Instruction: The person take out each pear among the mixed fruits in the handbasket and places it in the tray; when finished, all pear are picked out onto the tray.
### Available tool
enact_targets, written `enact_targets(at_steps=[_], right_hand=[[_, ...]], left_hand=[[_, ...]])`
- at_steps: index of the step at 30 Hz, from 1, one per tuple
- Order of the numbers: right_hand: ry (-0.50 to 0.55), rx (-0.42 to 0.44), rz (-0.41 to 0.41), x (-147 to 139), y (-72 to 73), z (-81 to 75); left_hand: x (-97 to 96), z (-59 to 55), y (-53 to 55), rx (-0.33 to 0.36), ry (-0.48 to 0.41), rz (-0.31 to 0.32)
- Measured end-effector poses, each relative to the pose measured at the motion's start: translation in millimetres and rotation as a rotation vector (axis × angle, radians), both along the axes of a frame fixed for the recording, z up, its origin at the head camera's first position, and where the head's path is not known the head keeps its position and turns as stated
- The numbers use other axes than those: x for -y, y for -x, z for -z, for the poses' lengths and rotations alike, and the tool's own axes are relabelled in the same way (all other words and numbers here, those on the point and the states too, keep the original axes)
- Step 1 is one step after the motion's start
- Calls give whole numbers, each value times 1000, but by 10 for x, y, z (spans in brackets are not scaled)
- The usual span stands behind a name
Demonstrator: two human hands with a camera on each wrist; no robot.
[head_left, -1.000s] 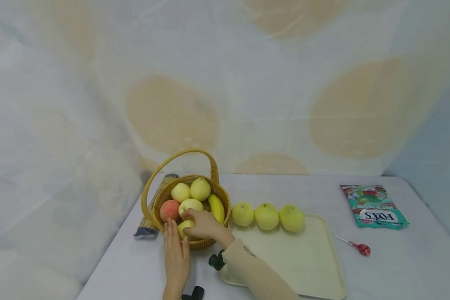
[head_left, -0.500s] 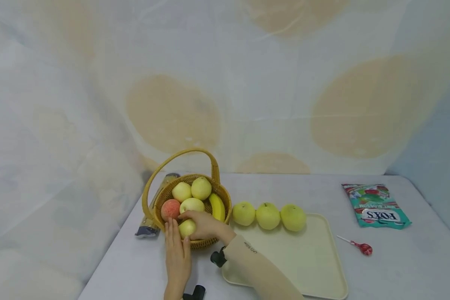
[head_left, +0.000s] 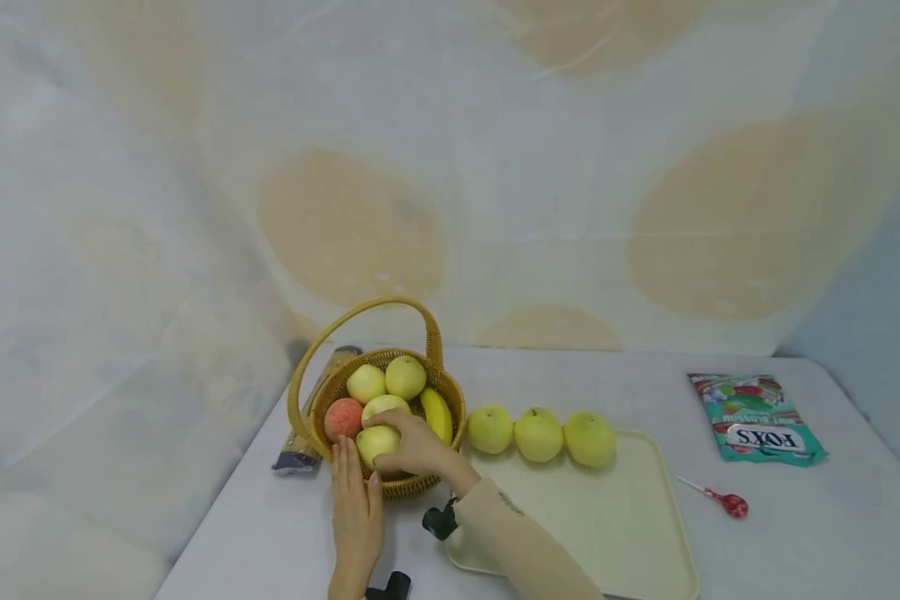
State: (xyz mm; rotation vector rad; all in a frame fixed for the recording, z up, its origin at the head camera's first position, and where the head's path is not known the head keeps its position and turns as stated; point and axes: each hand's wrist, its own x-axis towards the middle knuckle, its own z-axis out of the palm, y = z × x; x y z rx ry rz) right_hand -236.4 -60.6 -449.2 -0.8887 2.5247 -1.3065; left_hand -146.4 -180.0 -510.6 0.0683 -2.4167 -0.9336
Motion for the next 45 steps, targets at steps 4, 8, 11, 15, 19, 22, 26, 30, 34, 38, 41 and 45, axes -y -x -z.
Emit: enact_targets(at_steps=[4, 8, 11, 15, 19, 22, 26, 30, 34, 38, 41, 45], right_hand=[[140, 92, 19, -41, 9, -7], [271, 224, 34, -113, 35, -20], [408, 347, 54, -167, 66, -27], [573, 453, 52, -210, 99, -25], [661, 489, 34, -232, 107, -29], [712, 518, 30, -240, 113, -29], [791, 560, 15, -254, 117, -18], [888, 625, -3, -282, 107, -4], [966, 681, -10, -327, 74, -1], [997, 686, -25, -384, 40, -24], [1007, 681, -33, -434, 25, -51], [1034, 655, -59, -515, 10, -90]], left_hand=[[-5, -12, -6, 17, 1, -3], [-13, -29, -5, 44, -10, 3], [-17, -36, -5, 53, -11, 1], [-19, -31, 0, 34, 0, 0], [-16, -18, 4, -3, 14, 2], [-14, -14, 1, -11, 21, 3], [-9, -16, 2, -5, 23, 4], [-6, -12, 0, -15, 24, 7], [-6, -4, -4, -30, 28, 9], [-4, -1, 3, -48, 35, 12], [-5, 4, 7, -64, 39, 14], [-8, 13, 9, -77, 46, 14]])
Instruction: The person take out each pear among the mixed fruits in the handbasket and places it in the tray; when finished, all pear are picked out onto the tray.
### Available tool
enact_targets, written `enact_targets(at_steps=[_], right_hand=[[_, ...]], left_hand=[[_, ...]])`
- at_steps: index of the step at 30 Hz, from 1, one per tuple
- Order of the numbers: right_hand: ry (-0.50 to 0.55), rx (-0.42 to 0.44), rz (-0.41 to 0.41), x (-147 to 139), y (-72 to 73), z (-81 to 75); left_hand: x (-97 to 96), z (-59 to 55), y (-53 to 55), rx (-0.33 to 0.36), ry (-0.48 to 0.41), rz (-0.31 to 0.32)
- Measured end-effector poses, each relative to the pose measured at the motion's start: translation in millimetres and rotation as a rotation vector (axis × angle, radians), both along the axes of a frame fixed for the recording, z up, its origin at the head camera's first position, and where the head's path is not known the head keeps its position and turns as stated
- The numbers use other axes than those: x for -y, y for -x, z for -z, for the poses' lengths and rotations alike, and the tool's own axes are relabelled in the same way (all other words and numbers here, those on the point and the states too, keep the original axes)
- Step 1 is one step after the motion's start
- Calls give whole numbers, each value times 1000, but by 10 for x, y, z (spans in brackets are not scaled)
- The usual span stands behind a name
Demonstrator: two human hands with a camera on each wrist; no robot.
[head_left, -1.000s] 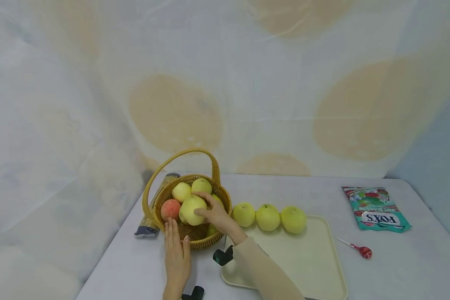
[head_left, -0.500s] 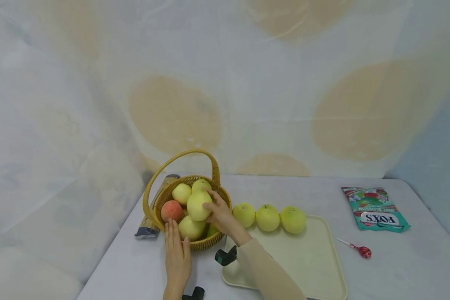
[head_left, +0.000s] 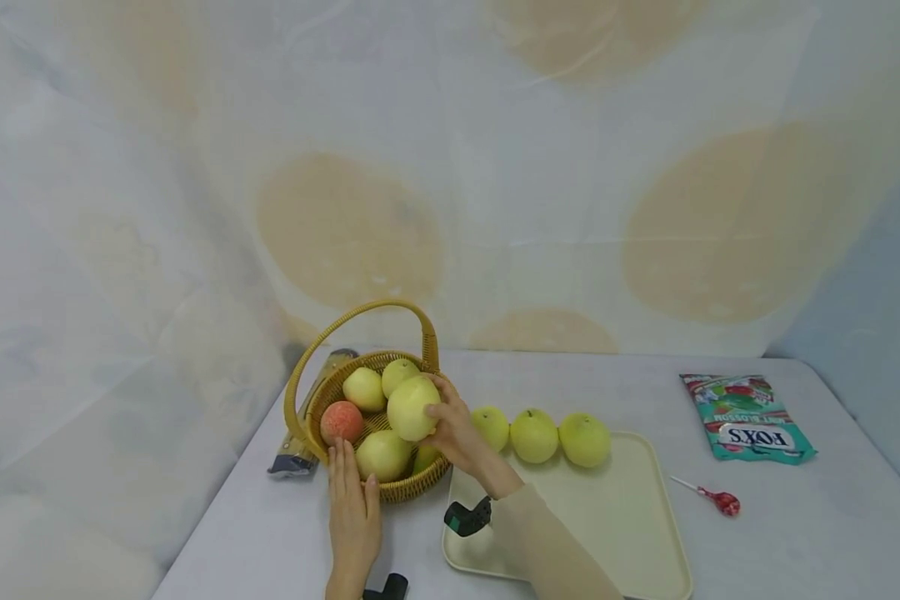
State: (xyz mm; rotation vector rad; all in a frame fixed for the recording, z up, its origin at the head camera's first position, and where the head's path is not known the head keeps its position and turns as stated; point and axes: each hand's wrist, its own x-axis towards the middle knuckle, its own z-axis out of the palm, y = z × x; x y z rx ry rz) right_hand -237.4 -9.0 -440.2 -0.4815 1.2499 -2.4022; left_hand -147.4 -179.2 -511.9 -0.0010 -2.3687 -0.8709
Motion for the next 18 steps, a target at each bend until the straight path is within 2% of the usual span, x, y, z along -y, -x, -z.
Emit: enact_targets(at_steps=[10, 18], right_hand=[[86, -75, 11, -291, -2, -31], [134, -165, 65, -631, -12, -125]], left_hand=[[-3, 1, 1, 9, -3, 3], [-1, -3, 1, 15, -4, -2]])
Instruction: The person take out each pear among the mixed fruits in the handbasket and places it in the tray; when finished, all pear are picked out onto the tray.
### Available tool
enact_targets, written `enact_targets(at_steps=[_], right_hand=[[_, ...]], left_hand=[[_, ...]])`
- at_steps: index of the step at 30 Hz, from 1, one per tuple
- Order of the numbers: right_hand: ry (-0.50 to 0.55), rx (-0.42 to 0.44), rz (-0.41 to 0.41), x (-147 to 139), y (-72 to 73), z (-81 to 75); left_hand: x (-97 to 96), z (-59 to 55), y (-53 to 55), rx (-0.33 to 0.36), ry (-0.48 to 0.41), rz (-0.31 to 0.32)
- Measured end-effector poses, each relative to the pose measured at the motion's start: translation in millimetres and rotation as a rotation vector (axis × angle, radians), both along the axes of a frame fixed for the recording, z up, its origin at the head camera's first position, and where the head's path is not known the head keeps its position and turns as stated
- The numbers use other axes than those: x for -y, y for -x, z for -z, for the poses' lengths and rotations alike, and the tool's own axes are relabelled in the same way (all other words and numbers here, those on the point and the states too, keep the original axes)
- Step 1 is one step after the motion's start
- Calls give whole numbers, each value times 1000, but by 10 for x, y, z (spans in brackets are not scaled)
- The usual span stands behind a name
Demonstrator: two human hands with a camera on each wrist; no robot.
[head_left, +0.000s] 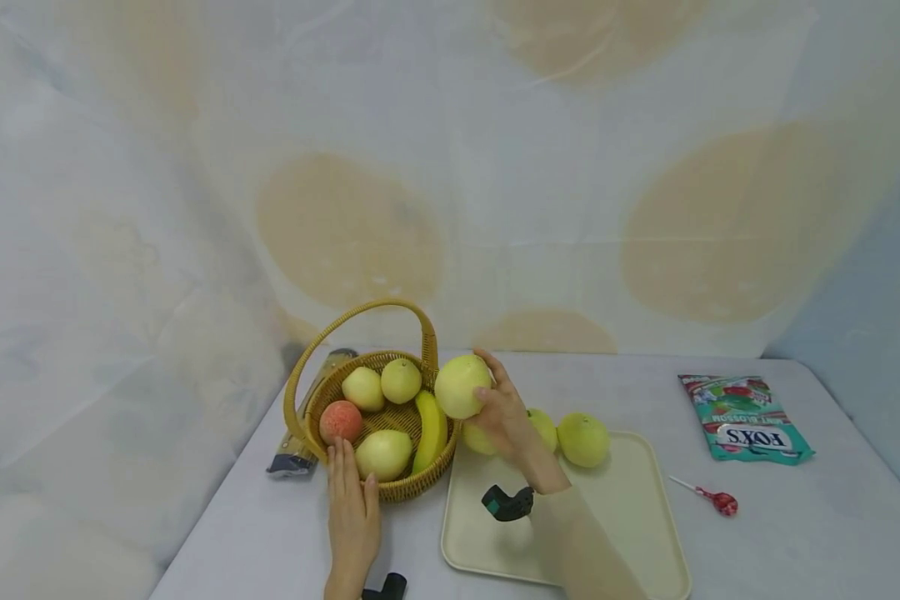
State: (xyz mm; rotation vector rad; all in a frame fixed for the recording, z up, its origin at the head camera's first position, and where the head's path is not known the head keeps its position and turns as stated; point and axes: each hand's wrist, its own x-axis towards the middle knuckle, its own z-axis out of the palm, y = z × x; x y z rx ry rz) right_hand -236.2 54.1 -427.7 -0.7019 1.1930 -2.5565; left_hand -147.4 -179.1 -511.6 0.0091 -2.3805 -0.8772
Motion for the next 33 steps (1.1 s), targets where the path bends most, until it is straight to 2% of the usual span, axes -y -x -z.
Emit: enact_targets(at_steps=[10, 18, 27, 33], right_hand=[[-12, -92, 133, -290, -99, -39], [67, -51, 194, -452, -137, -34], [88, -70, 227, -674, -173, 28], [102, -57, 292, -821, -190, 40]], left_hand=[[1, -31, 1, -8, -15, 2], [2, -23, 9, -22, 3, 0], [5, -7, 0, 15, -11, -2], [7, 6, -4, 23, -11, 2]])
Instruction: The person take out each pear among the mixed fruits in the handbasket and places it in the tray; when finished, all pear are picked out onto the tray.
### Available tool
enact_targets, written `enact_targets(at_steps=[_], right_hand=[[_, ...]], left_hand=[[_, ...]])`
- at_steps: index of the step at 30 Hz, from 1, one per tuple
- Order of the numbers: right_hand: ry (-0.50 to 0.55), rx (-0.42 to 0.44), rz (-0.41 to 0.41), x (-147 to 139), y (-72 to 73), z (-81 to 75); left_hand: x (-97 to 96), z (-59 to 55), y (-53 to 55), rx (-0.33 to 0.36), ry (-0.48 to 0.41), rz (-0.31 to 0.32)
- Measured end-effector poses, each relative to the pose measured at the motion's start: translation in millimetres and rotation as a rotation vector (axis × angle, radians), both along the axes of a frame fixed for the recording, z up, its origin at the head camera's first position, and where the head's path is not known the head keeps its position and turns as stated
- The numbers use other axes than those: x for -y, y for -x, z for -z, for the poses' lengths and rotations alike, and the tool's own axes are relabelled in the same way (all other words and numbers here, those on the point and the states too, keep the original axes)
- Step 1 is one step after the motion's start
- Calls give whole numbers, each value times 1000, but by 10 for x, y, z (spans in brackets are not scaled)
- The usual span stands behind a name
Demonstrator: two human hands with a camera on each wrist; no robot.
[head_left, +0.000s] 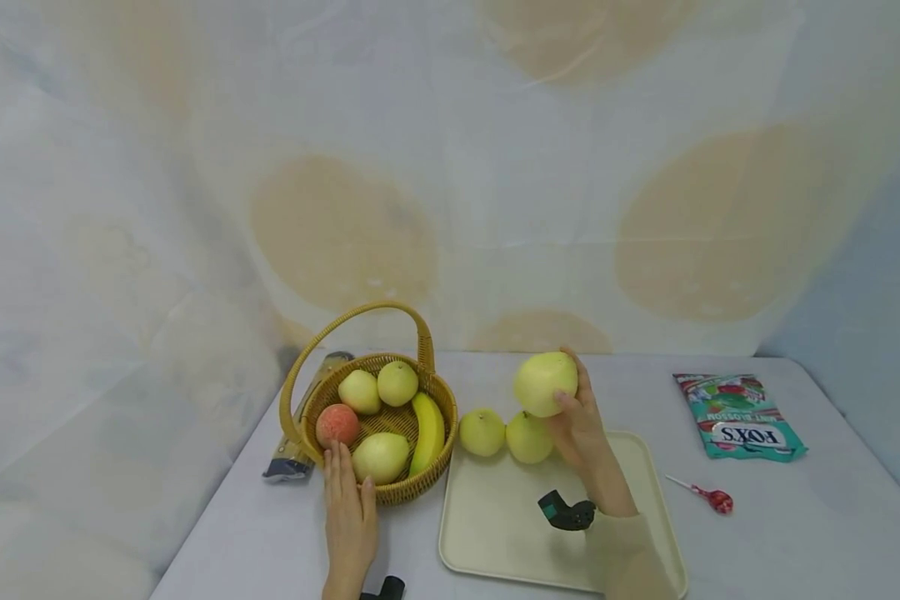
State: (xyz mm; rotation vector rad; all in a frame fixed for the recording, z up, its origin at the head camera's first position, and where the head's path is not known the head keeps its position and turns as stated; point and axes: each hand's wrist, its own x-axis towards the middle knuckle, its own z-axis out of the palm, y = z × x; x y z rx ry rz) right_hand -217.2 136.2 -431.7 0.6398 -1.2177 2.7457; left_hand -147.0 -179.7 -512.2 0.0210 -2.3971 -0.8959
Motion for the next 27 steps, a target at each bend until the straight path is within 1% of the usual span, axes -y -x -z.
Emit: enact_targets(at_steps=[3, 5, 10, 13, 19, 27], right_hand=[[-1, 0, 21, -69, -10, 12], [-2, -16, 28, -122, -25, 26], [52, -50, 36, -286, -62, 74], [94, -52, 49, -403, -80, 108], [126, -29, 85, -619, -118, 188], [147, -9, 137, -799, -174, 296]], left_hand=[[-1, -4, 3, -2, -1, 2], [-4, -9, 6, -2, 0, 3], [-10, -15, 5, -2, 1, 4], [-9, -15, -1, -3, 2, 5], [-4, -14, 1, -15, 6, 6], [0, 2, 1, -24, 9, 4]])
